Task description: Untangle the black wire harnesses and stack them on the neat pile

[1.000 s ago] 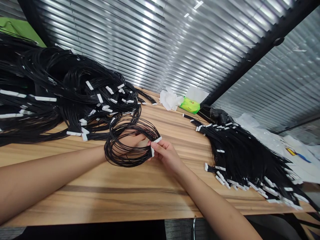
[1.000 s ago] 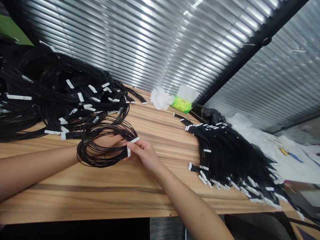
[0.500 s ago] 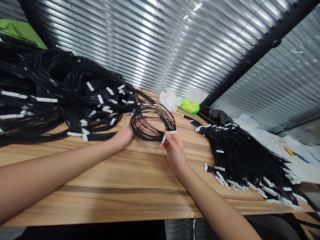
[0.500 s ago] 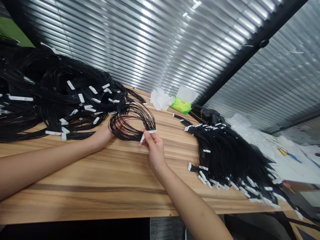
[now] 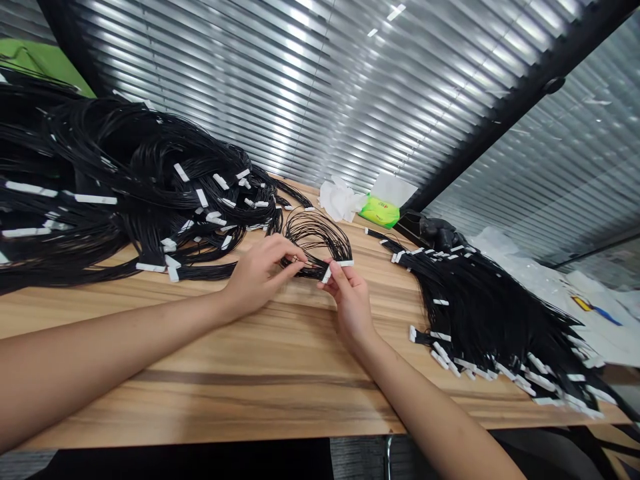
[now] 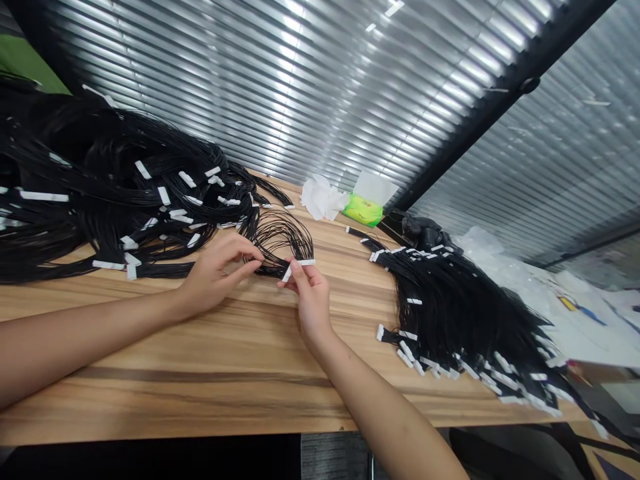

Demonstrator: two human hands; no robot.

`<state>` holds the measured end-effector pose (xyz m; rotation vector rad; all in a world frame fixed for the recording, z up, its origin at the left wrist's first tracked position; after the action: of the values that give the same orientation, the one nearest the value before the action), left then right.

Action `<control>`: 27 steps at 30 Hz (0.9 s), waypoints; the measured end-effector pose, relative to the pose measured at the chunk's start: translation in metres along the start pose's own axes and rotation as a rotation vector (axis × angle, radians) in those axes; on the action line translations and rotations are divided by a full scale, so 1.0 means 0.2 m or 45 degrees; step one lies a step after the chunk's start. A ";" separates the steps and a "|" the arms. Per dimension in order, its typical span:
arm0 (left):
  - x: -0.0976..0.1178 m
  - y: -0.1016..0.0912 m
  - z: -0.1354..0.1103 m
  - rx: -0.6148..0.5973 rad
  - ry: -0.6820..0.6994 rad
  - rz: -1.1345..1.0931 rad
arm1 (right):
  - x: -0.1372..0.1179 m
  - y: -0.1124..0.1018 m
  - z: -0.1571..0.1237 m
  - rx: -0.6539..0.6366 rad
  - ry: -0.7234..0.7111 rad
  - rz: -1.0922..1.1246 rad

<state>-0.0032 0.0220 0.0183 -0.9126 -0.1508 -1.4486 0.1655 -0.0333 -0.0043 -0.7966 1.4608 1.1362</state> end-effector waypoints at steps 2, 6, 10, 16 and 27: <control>0.00 0.00 0.00 -0.043 0.052 0.090 | 0.00 0.01 -0.01 -0.027 0.018 -0.023; -0.02 0.00 0.00 -0.073 0.071 0.190 | -0.01 0.02 -0.02 -0.056 0.009 -0.101; -0.01 0.01 0.00 -0.110 0.152 0.271 | -0.01 0.02 -0.03 -0.088 -0.006 -0.154; 0.00 0.01 0.00 -0.197 0.179 0.374 | 0.00 0.02 -0.03 -0.093 0.006 -0.149; 0.01 0.04 0.00 -0.338 0.068 0.460 | -0.02 0.03 -0.04 -0.074 -0.001 -0.206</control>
<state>0.0032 0.0196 0.0160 -1.0539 0.2416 -1.1692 0.1584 -0.0385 0.0014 -0.9373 1.3418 1.0593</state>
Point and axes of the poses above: each hand's wrist, its own z-axis towards the middle knuckle, its own y-axis out of the palm, x = y × z, the point moved 2 cm from there along z, towards the middle knuckle, and after that the axes turned 4 degrees about -z, right-handed, at the moved point
